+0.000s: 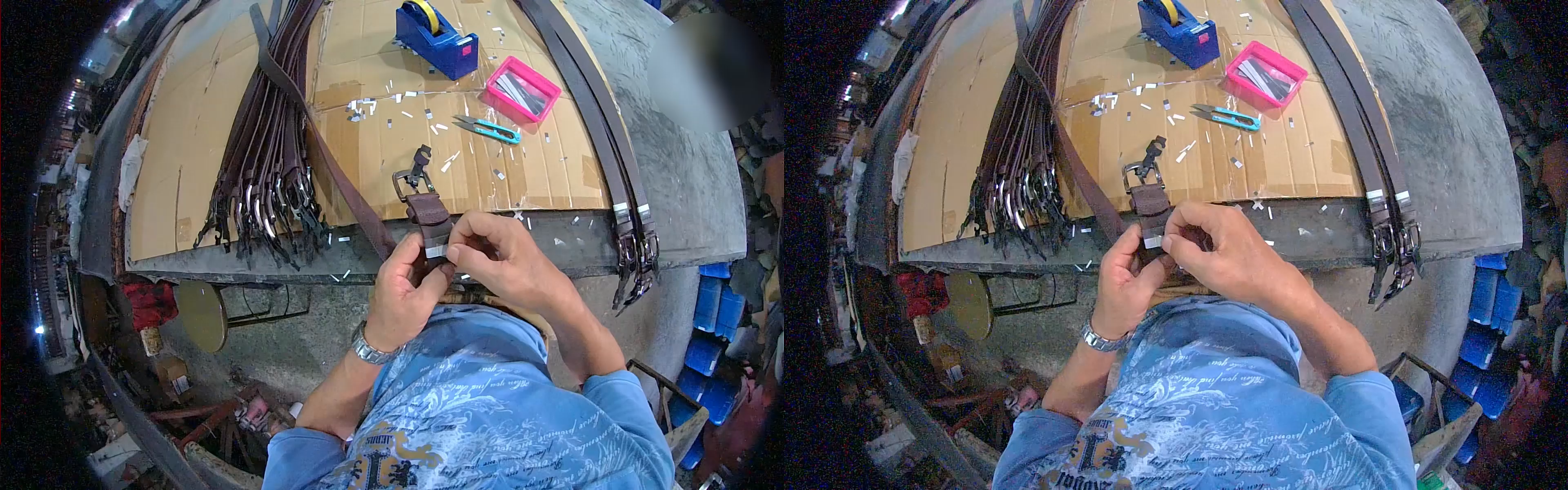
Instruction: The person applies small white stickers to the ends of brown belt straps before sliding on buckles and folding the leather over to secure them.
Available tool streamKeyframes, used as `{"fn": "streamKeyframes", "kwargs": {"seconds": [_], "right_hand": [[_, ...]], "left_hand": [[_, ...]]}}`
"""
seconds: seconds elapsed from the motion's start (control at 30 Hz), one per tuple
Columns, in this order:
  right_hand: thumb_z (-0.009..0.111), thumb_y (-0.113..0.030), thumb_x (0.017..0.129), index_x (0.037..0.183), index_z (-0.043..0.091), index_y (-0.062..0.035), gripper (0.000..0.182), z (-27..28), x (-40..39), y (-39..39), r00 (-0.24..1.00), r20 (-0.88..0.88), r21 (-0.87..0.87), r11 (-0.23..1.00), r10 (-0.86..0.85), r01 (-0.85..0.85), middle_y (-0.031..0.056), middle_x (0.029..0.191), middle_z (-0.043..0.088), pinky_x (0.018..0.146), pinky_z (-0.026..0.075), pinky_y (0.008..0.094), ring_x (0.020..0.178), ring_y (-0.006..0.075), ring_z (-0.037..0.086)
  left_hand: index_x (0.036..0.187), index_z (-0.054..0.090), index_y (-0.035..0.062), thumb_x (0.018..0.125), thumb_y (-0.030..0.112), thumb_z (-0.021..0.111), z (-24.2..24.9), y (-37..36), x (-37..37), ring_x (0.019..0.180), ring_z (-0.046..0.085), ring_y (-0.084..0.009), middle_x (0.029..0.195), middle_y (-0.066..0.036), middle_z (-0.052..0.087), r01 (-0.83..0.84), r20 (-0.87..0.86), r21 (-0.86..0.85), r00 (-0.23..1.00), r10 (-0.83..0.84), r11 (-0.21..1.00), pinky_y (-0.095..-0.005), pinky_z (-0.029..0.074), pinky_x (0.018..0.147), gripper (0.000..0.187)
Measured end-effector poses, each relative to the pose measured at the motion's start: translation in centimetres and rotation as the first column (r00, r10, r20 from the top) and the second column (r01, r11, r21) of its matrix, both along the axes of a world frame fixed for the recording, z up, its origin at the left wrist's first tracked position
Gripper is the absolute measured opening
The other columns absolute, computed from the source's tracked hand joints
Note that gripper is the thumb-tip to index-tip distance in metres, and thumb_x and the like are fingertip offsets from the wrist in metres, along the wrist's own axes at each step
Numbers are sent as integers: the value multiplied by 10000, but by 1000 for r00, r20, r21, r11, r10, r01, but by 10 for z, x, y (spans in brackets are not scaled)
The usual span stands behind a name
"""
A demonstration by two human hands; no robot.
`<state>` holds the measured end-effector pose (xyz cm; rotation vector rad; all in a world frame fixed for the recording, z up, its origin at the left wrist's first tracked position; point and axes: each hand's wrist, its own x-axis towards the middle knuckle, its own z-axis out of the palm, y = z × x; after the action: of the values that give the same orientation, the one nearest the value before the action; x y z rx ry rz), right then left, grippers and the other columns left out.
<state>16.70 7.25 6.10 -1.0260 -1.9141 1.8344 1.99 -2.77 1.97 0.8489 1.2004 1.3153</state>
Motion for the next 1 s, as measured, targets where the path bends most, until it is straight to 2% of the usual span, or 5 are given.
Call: {"fn": "streamKeyframes", "kwargs": {"seconds": [0.3, 0.37, 0.7, 0.77, 1.0], "right_hand": [[626, -152, 879, 865, 592, -16, 141, 6, 2, 1, 1000, -19, -79, 997, 18, -19, -42, 707, 502, 583, 357, 233, 674, 43, 422], [625, -151, 871, 847, 599, 30, 185, 1, 1, 1, 999, -24, -17, 1000, 24, -24, 32, 657, 565, 559, 409, 280, 625, 81, 478], [624, -149, 858, 860, 606, 43, 193, -3, -1, -1, 1000, 10, 24, 1000, 5, -5, 61, 654, 574, 563, 419, 302, 617, 103, 494], [622, -147, 851, 860, 606, 46, 194, -3, -1, -1, 1000, 24, 47, 999, 5, -6, 76, 650, 576, 562, 421, 310, 614, 111, 501], [621, -148, 846, 859, 608, 46, 195, -1, 0, -1, 998, 59, 75, 997, 20, -25, 82, 652, 578, 566, 427, 315, 615, 115, 505]], "left_hand": [[1151, 546, 0, 880, -48, 564, 0, 0, 2, 907, 555, -64, 1032, -16, 567, -24, -13, 33, 1000, 25, 999, -226, 474, 769, 276], [1150, 545, 2, 882, -52, 558, 1, 0, 2, 906, 554, -63, 1027, -17, 570, -12, 12, 20, 1000, 12, 1000, -223, 473, 767, 273], [1210, 522, -17, 867, -105, 512, -3, -3, -1, 1025, 573, -101, 1116, -40, 590, 31, -24, -5, 999, -31, 1000, -269, 471, 921, 354], [1120, 546, -2, 867, -41, 565, 0, -1, 2, 872, 536, -53, 989, -5, 563, -16, -25, 21, 1000, 16, 1000, -220, 458, 750, 256], [1084, 569, -2, 932, 85, 569, 5, -3, 0, 822, 490, -44, 939, 15, 541, -17, 19, 72, 1000, 16, 997, -205, 426, 716, 176]]}}
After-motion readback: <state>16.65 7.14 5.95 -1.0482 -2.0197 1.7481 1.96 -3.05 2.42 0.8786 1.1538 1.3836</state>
